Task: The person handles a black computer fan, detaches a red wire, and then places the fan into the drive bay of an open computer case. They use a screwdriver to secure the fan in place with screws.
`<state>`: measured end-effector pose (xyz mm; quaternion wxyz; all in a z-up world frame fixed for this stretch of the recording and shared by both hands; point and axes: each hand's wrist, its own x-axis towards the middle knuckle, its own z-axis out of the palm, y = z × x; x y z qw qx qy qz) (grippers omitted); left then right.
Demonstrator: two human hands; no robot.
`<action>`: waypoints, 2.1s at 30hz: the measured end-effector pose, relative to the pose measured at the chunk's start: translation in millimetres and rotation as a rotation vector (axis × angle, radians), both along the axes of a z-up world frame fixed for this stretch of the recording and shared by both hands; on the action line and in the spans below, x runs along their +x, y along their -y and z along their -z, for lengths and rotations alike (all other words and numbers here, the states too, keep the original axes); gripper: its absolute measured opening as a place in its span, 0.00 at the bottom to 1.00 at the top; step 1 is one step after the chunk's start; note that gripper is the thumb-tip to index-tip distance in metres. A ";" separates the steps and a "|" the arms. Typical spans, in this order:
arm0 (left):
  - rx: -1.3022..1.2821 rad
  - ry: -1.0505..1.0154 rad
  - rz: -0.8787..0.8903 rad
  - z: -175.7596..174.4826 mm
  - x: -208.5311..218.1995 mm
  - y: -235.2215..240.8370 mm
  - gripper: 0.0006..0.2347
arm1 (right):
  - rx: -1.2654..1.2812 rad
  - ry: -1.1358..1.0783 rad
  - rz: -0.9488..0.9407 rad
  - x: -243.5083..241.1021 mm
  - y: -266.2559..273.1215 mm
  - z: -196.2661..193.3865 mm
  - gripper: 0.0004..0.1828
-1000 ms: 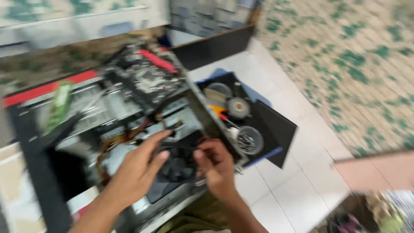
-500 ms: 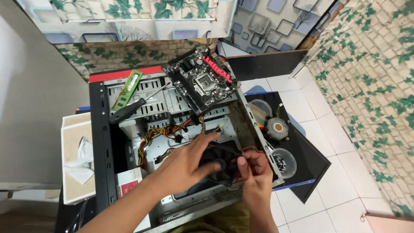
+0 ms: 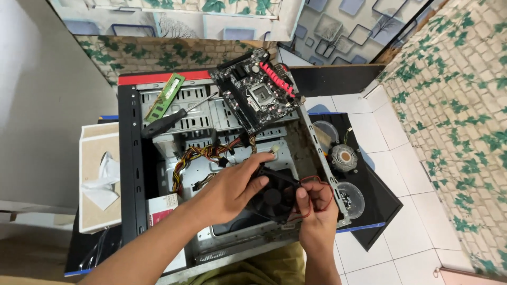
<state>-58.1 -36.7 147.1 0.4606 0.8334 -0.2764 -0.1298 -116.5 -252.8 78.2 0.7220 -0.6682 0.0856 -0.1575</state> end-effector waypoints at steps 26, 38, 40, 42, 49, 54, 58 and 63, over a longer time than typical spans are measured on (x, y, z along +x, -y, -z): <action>-0.107 0.006 0.107 9.8 0.3 -1.7 0.27 | -0.045 -0.005 0.046 -0.2 1.3 1.7 0.13; -0.114 0.004 0.076 3.8 1.4 -3.0 0.29 | -0.019 0.022 0.038 1.8 0.6 2.1 0.13; -0.104 -0.035 0.075 1.6 1.1 -3.2 0.34 | -0.026 0.004 0.044 0.8 0.3 1.7 0.14; -0.139 0.002 0.066 8.7 1.5 -1.4 0.37 | -0.020 -0.032 0.074 0.0 1.1 1.6 0.15; -0.290 0.034 -0.085 22.6 5.9 1.5 0.28 | 0.048 0.029 0.060 2.3 0.1 -0.2 0.14; -0.317 0.021 -0.312 14.3 10.0 -7.6 0.16 | 0.179 0.010 -0.020 3.0 -2.2 -10.9 0.10; -0.346 0.017 -0.351 14.0 9.7 -9.0 0.16 | 0.218 0.003 -0.001 4.2 -2.6 -15.7 0.12; -0.350 0.067 -0.423 19.7 13.7 -9.5 0.17 | 0.306 -0.037 0.053 3.6 -3.6 -25.9 0.11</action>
